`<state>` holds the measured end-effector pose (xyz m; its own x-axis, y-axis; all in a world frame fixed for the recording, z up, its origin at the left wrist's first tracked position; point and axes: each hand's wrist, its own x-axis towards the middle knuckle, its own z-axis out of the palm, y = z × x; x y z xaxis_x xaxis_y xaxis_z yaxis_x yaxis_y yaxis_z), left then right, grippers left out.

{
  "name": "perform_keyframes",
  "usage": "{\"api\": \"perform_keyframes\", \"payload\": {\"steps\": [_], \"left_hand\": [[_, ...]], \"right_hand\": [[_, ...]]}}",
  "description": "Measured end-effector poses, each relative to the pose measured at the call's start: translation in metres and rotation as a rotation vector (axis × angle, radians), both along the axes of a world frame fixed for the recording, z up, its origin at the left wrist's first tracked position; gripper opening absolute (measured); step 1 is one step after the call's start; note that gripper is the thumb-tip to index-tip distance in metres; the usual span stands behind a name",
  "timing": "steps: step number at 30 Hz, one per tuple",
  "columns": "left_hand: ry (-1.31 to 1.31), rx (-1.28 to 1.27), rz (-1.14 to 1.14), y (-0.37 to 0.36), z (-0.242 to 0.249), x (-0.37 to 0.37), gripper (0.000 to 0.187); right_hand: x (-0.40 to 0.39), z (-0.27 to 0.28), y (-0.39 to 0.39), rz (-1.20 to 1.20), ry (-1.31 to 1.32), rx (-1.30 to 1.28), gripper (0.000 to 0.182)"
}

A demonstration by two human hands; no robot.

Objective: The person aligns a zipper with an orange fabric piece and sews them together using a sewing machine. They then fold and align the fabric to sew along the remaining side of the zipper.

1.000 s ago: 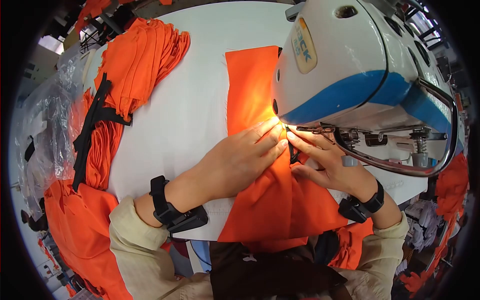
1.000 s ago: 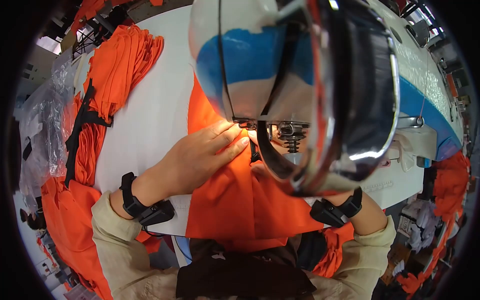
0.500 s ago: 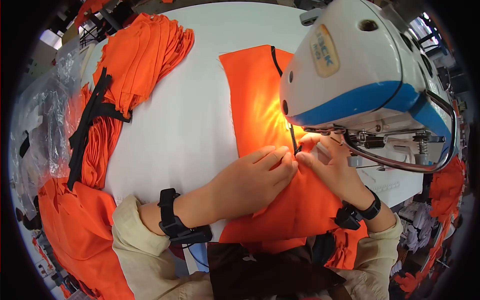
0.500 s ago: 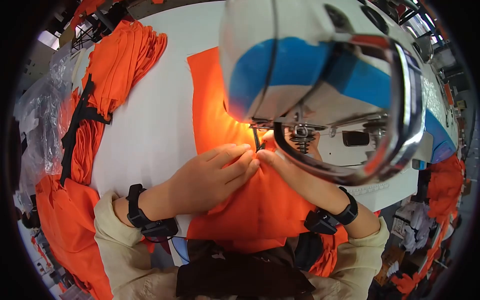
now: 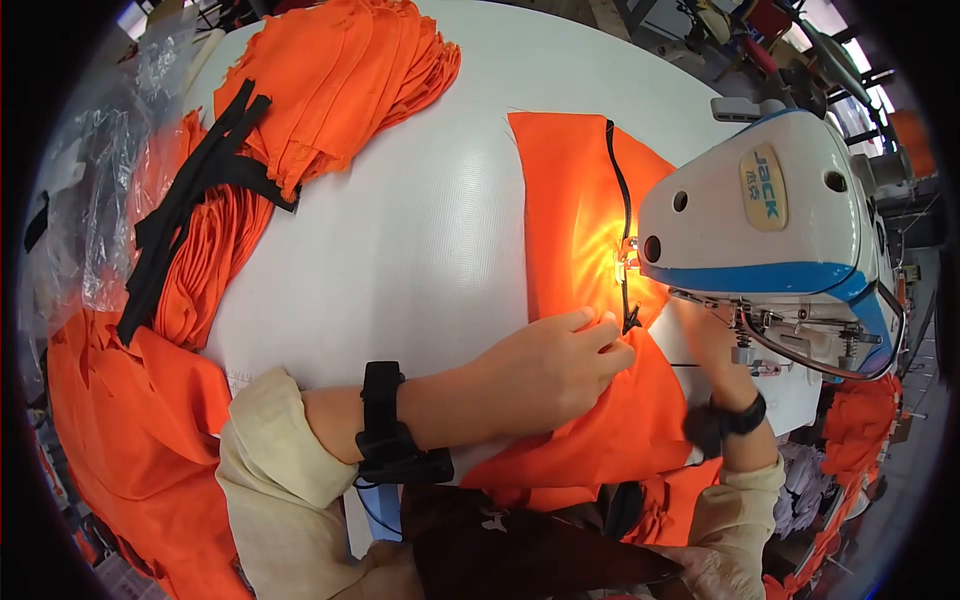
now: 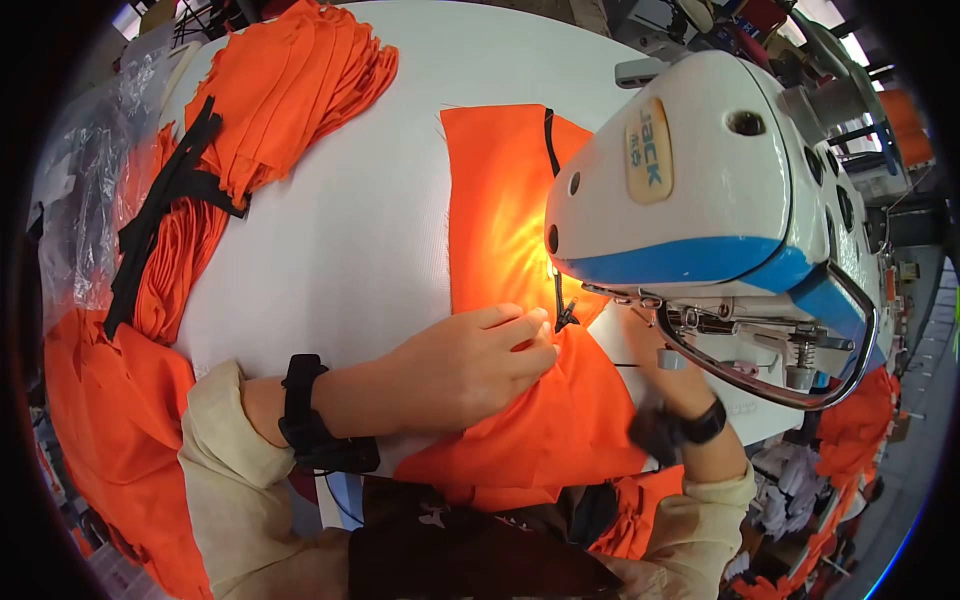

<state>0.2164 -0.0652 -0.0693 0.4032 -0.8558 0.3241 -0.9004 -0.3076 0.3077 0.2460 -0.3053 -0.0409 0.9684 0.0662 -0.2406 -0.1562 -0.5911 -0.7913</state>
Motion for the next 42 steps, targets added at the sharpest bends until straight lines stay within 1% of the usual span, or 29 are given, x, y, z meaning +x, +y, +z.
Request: {"api": "perform_keyframes", "payload": {"steps": [3,4,7,8,9,10,11,13,14,16,17,18,20,21,23,24,26,27,29,30,31,33,35,36,37,39,40,41,42], "left_hand": [[-0.006,-0.057,0.021,0.000,-0.005,0.001,0.020],[0.012,-0.059,0.037,-0.002,-0.006,0.000,0.024],[0.007,-0.014,0.042,-0.002,-0.002,-0.002,0.032],[-0.015,0.035,0.056,-0.001,0.001,-0.002,0.037],[-0.016,0.031,0.052,-0.001,0.001,-0.002,0.037],[-0.009,0.026,0.071,-0.002,0.001,-0.003,0.041],[-0.001,0.025,0.085,-0.001,0.001,-0.004,0.045],[-0.010,0.054,0.075,-0.001,0.001,-0.004,0.044],[-0.024,0.080,0.076,-0.001,0.002,-0.002,0.044],[0.001,0.059,0.073,0.001,0.004,-0.001,0.044],[0.026,0.039,0.073,0.002,0.005,-0.001,0.044],[0.022,0.039,0.065,0.002,0.004,-0.001,0.044],[-0.032,0.024,0.083,0.001,0.001,-0.001,0.044],[-0.035,0.019,0.082,0.001,0.001,0.000,0.044],[0.042,0.005,0.073,0.001,0.001,0.000,0.044],[0.043,0.004,0.065,0.001,0.000,-0.001,0.044],[-0.014,-0.018,0.094,0.001,-0.002,-0.001,0.045],[-0.021,-0.021,0.083,0.001,-0.001,0.000,0.045],[0.038,-0.013,0.046,0.003,0.002,0.003,0.043],[0.030,-0.014,0.043,0.003,0.001,0.002,0.043],[0.009,-0.022,0.045,0.003,-0.002,0.002,0.041],[-0.016,-0.032,0.052,0.003,-0.002,0.003,0.038],[-0.080,-0.074,0.061,0.003,-0.001,0.004,0.029],[-0.084,-0.077,0.062,0.003,-0.001,0.004,0.029],[-0.058,-0.053,0.049,0.004,-0.003,0.004,0.032],[-0.032,-0.027,0.040,0.004,-0.005,0.002,0.036],[-0.051,0.002,0.041,0.004,-0.005,0.000,0.036],[-0.068,0.030,0.045,0.004,-0.005,0.000,0.037],[-0.063,0.027,0.057,0.003,-0.004,0.001,0.037]], "right_hand": [[0.012,0.009,-0.031,0.064,-0.232,-0.182,0.018],[0.012,0.007,-0.033,0.117,-0.277,-0.265,0.018],[0.005,-0.006,-0.012,0.236,-0.281,-0.452,0.018],[-0.003,0.001,0.002,0.204,-0.147,-0.374,0.018],[-0.011,0.008,0.016,0.162,-0.017,-0.303,0.018],[-0.012,-0.002,0.008,0.158,-0.011,-0.304,0.018],[-0.015,-0.021,-0.005,-0.006,0.148,-0.024,0.017],[-0.016,-0.012,0.005,-0.181,0.300,0.258,0.017],[-0.016,0.009,0.017,-0.005,0.259,0.083,0.018],[-0.020,0.008,0.014,0.337,-0.024,-0.088,0.027],[-0.027,0.001,-0.001,0.329,-0.024,-0.087,0.027],[-0.031,0.001,-0.009,0.371,-0.214,-0.206,0.032],[-0.041,0.014,-0.013,0.287,-0.274,-0.176,0.045],[-0.052,0.019,-0.013,0.286,-0.276,-0.182,0.045],[-0.079,0.027,-0.014,0.155,0.057,0.008,0.029],[-0.083,0.031,-0.018,0.148,0.057,0.007,0.029],[-0.090,0.040,-0.032,0.370,0.667,0.256,0.040],[-0.091,0.044,-0.036,0.360,0.658,0.256,0.040],[-0.083,0.052,-0.041,0.158,0.554,0.334,0.042],[-0.079,0.049,-0.042,0.167,0.418,0.287,0.039],[-0.075,0.048,-0.043,0.166,0.409,0.286,0.039],[-0.065,0.048,-0.046,0.496,-0.464,-0.311,0.031],[-0.055,0.063,-0.047,0.552,-1.078,-0.815,0.024],[-0.056,0.060,-0.061,0.615,-1.245,-0.956,0.017],[-0.049,0.045,-0.073,0.636,-1.322,-0.980,0.018],[-0.041,0.021,-0.069,0.585,-0.866,-1.313,0.022],[-0.043,0.014,-0.067,0.467,-0.742,-1.308,0.031],[-0.046,0.014,-0.062,0.473,-0.748,-1.305,0.031],[-0.048,0.015,-0.055,0.434,-0.759,-1.081,0.032]]}}
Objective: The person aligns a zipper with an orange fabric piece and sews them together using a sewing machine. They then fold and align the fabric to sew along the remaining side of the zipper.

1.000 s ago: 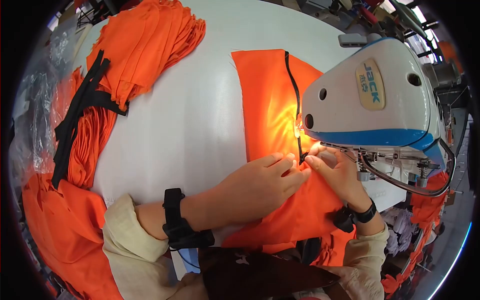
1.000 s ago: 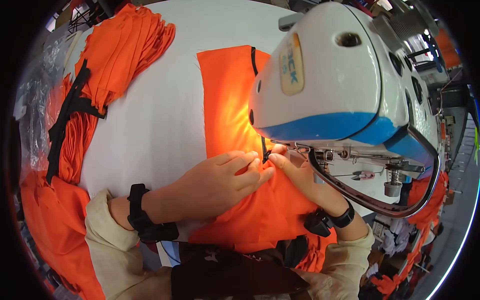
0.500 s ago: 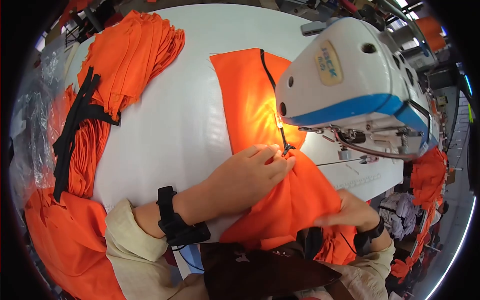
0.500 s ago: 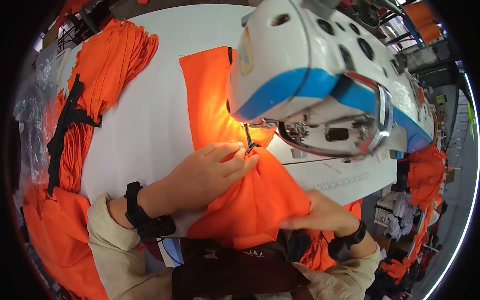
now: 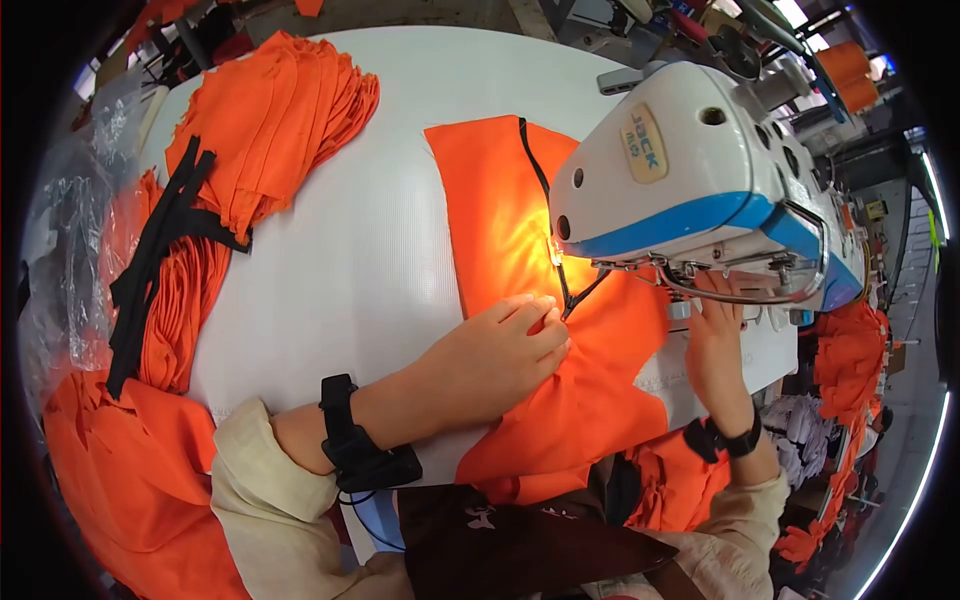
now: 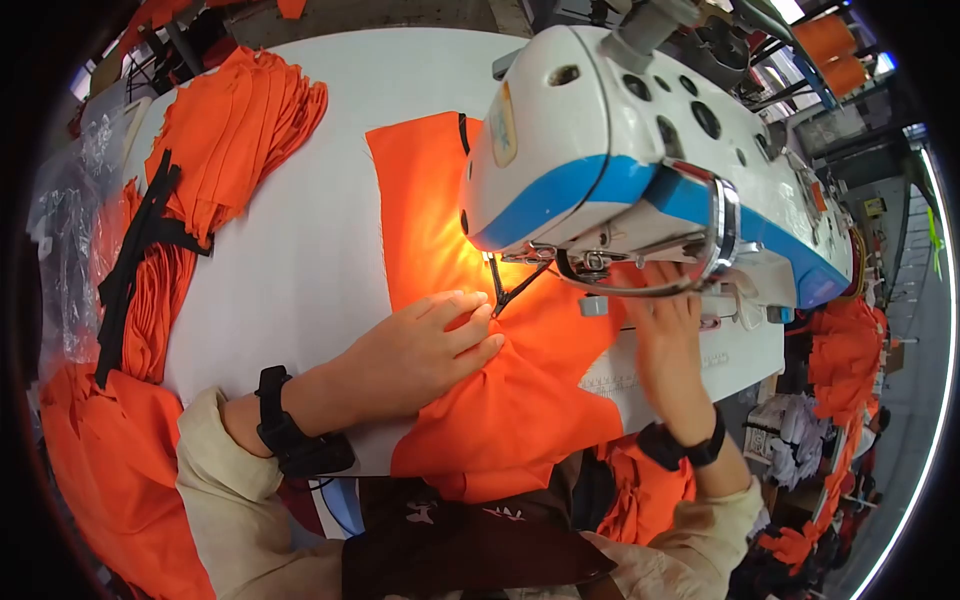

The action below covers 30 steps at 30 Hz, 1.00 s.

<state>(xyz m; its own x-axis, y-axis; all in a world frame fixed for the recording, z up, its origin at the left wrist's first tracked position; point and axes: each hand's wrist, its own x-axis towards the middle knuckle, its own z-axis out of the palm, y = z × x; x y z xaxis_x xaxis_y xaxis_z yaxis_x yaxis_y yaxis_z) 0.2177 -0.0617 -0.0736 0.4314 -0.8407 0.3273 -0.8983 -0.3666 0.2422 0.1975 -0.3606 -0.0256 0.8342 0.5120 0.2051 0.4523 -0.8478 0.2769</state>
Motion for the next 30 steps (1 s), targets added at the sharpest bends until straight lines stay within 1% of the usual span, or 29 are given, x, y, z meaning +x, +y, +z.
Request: {"api": "perform_keyframes", "payload": {"steps": [1,2,3,5,6,9,11,12,13,15,16,18,20,22,26,28,29,30], "left_hand": [[-0.003,0.004,0.010,0.000,0.002,-0.001,0.037],[-0.006,0.015,0.008,0.000,0.002,-0.003,0.038],[-0.003,0.024,0.003,0.000,0.002,-0.003,0.038],[-0.061,-0.091,0.020,-0.001,0.001,-0.002,0.033],[-0.064,-0.088,0.019,0.000,0.002,-0.002,0.033],[-0.100,-0.047,0.023,0.001,0.004,-0.003,0.034],[-0.061,-0.013,0.006,0.001,0.007,-0.003,0.034],[-0.056,-0.013,0.010,0.001,0.006,-0.002,0.034],[-0.082,-0.024,0.005,0.000,0.004,-0.002,0.033],[-0.098,-0.032,0.000,-0.001,0.000,-0.002,0.033],[-0.079,-0.056,0.006,-0.002,-0.002,-0.002,0.032],[-0.064,-0.081,0.019,-0.002,-0.002,-0.003,0.031],[-0.066,-0.017,0.025,-0.002,-0.001,-0.005,0.032],[-0.079,-0.030,0.031,-0.002,0.000,-0.004,0.030],[-0.084,-0.006,0.028,-0.001,-0.001,-0.004,0.029],[-0.035,-0.017,0.029,-0.001,-0.001,-0.005,0.030],[0.012,-0.029,0.032,-0.001,-0.001,-0.005,0.031],[0.010,-0.030,0.033,-0.001,0.000,-0.005,0.031]], "right_hand": [[-0.004,0.002,0.007,0.019,0.059,0.217,0.034],[-0.007,0.008,0.018,0.062,0.178,0.361,0.037],[-0.003,0.005,0.033,0.057,0.179,0.371,0.037],[0.007,-0.001,0.064,0.083,0.482,0.691,0.036],[0.012,-0.006,0.070,0.084,0.480,0.694,0.036],[0.021,-0.017,0.076,0.106,0.450,0.654,0.040],[0.021,-0.017,0.074,0.193,0.388,0.560,0.042],[0.019,-0.020,0.074,0.265,0.263,0.436,0.043],[0.020,-0.019,0.076,0.268,0.268,0.436,0.043],[0.019,-0.017,0.082,0.363,0.115,0.205,0.043],[0.020,-0.018,0.081,0.397,0.125,0.177,0.043],[0.019,-0.017,0.079,0.416,0.109,0.146,0.044],[0.020,-0.016,0.077,0.436,0.095,0.111,0.045],[0.021,-0.013,0.077,0.431,0.137,0.159,0.047],[0.017,-0.008,0.080,0.410,0.214,0.138,0.047],[0.016,-0.008,0.082,0.410,0.145,0.018,0.041],[0.018,-0.010,0.080,0.410,0.143,0.017,0.041],[0.020,-0.016,0.078,0.379,0.122,0.082,0.037]]}}
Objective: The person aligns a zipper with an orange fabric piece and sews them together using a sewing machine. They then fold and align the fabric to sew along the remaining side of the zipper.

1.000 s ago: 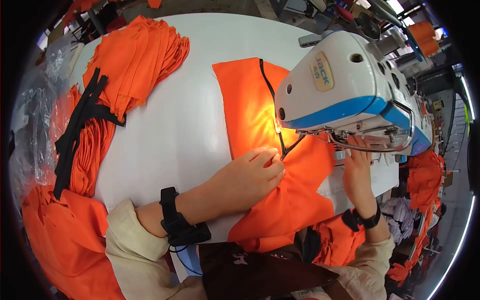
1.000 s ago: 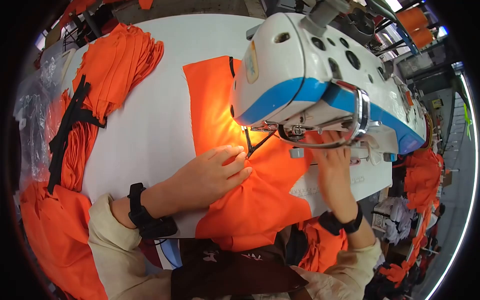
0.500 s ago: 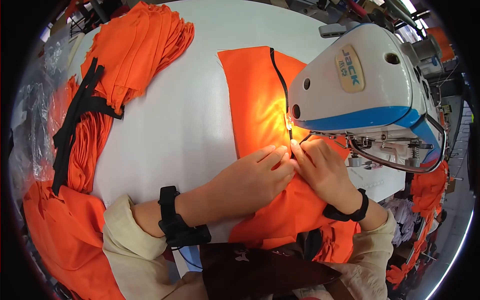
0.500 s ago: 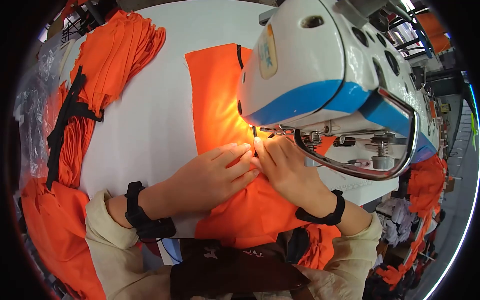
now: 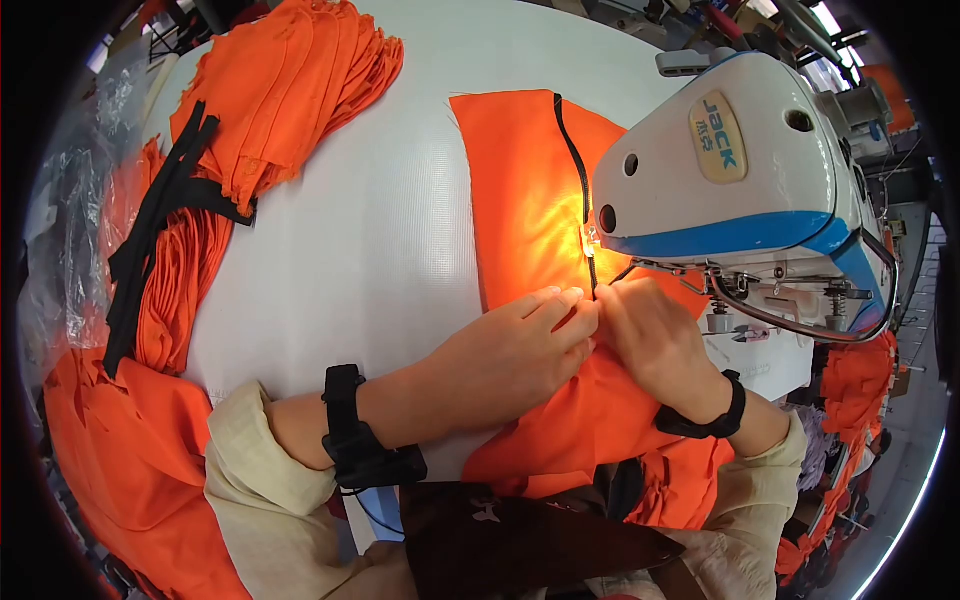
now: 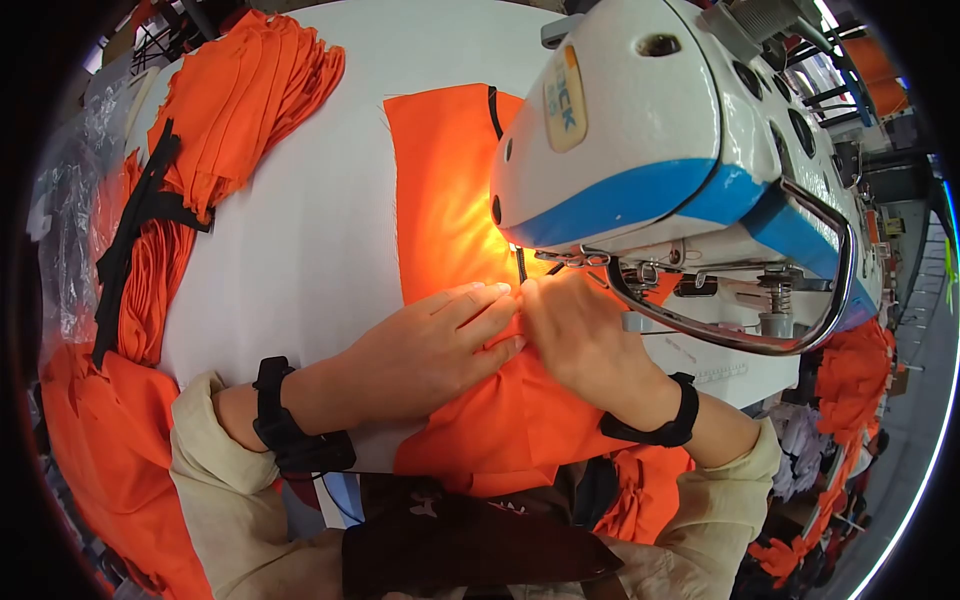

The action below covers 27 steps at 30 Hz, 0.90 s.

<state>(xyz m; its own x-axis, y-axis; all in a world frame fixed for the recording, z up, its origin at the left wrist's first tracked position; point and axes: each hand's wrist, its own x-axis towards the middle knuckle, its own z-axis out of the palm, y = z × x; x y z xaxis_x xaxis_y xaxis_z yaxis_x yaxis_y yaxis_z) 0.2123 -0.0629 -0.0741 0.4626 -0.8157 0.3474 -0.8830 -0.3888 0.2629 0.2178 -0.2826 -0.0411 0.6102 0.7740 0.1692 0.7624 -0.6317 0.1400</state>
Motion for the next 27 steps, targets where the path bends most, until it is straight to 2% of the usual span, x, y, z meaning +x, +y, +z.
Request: {"api": "perform_keyframes", "payload": {"steps": [2,4,5,7,8,10,12,20,24,27], "left_hand": [[-0.031,0.000,0.007,0.000,0.001,0.000,0.032],[-0.048,0.021,0.006,0.000,0.002,0.000,0.033],[-0.061,0.043,0.001,0.001,0.003,-0.001,0.034],[-0.084,0.067,-0.007,0.001,0.004,0.000,0.035],[-0.111,0.089,-0.007,0.001,0.005,-0.001,0.036],[-0.122,0.115,-0.014,0.001,0.007,-0.002,0.036],[-0.138,0.144,-0.011,0.001,0.008,-0.002,0.037],[-0.089,0.067,-0.027,0.005,0.006,0.003,0.033],[-0.087,0.048,-0.036,0.006,0.003,0.007,0.031],[0.049,0.005,-0.119,0.013,0.010,0.015,0.031]], "right_hand": [[0.006,-0.004,-0.004,-0.033,-0.005,0.062,0.032],[0.011,-0.004,-0.007,-0.154,0.293,0.420,0.024],[0.011,-0.004,-0.006,-0.158,0.295,0.420,0.024],[0.009,-0.002,-0.003,-0.498,0.659,0.620,0.018],[0.012,-0.003,-0.004,-0.505,0.660,0.617,0.018],[0.019,-0.007,-0.005,-0.471,0.403,0.438,0.020],[0.030,-0.008,-0.005,-0.450,0.272,0.350,0.022],[0.102,0.022,-0.002,-0.365,0.307,0.284,0.030],[0.041,0.018,-0.010,-0.264,0.291,0.272,0.035],[-0.002,0.009,-0.006,-0.158,0.345,0.299,0.038]]}}
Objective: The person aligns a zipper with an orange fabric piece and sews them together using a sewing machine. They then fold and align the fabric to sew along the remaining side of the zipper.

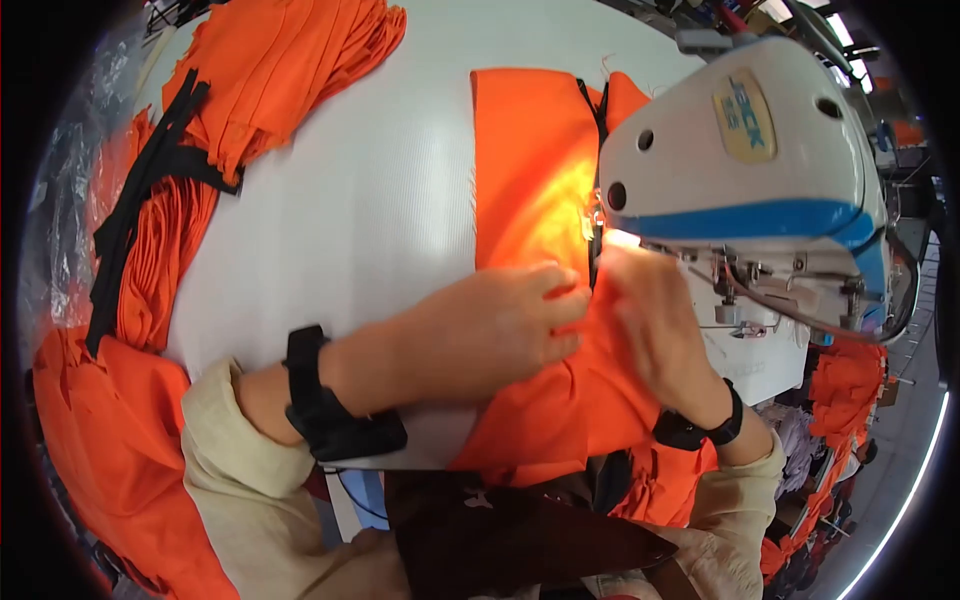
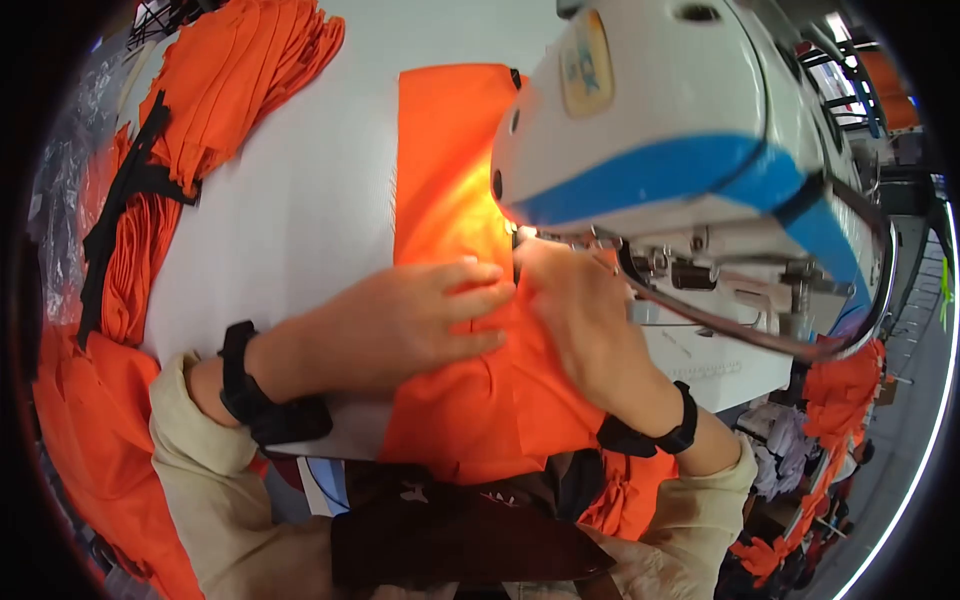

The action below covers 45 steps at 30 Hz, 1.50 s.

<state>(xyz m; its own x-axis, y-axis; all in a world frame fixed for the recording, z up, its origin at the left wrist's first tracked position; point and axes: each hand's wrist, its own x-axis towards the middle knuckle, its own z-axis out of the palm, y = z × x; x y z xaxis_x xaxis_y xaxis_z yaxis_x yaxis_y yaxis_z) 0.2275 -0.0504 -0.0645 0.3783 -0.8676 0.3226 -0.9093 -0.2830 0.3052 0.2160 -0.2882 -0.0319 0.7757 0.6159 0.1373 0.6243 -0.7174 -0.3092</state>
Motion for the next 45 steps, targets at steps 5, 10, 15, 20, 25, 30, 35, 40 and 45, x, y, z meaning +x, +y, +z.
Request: {"api": "perform_keyframes", "payload": {"steps": [5,10,15,20,25,30,35,40,45], "left_hand": [[0.296,-0.222,0.310,0.008,0.027,-0.028,0.047],[1.156,-0.757,0.668,-0.008,0.036,-0.121,0.064],[1.401,-0.719,0.525,-0.060,0.054,-0.136,0.060],[1.210,-1.169,0.424,-0.117,0.101,-0.104,0.055],[1.215,-1.261,0.235,-0.138,0.098,-0.105,0.048],[1.243,-1.227,0.108,-0.134,0.091,-0.108,0.029],[1.013,-1.414,0.269,-0.154,0.083,-0.108,0.029],[1.109,-1.138,0.119,-0.137,0.091,-0.109,0.019],[0.470,-0.965,0.358,-0.112,0.064,-0.129,0.023]], "right_hand": [[-0.009,-0.010,-0.001,0.178,-0.005,0.002,0.044],[-0.007,-0.013,-0.004,0.164,0.077,0.122,0.052],[-0.006,-0.021,-0.009,0.123,0.071,0.162,0.047],[-0.020,-0.018,-0.014,0.053,0.083,0.203,0.046],[-0.033,-0.014,-0.012,0.049,0.104,0.214,0.045],[-0.019,-0.016,-0.015,0.033,0.123,0.221,0.043],[-0.018,-0.018,-0.013,0.042,0.143,0.233,0.042],[-0.016,-0.019,-0.013,0.046,0.158,0.235,0.041],[-0.012,-0.019,-0.012,0.057,0.173,0.240,0.040]]}}
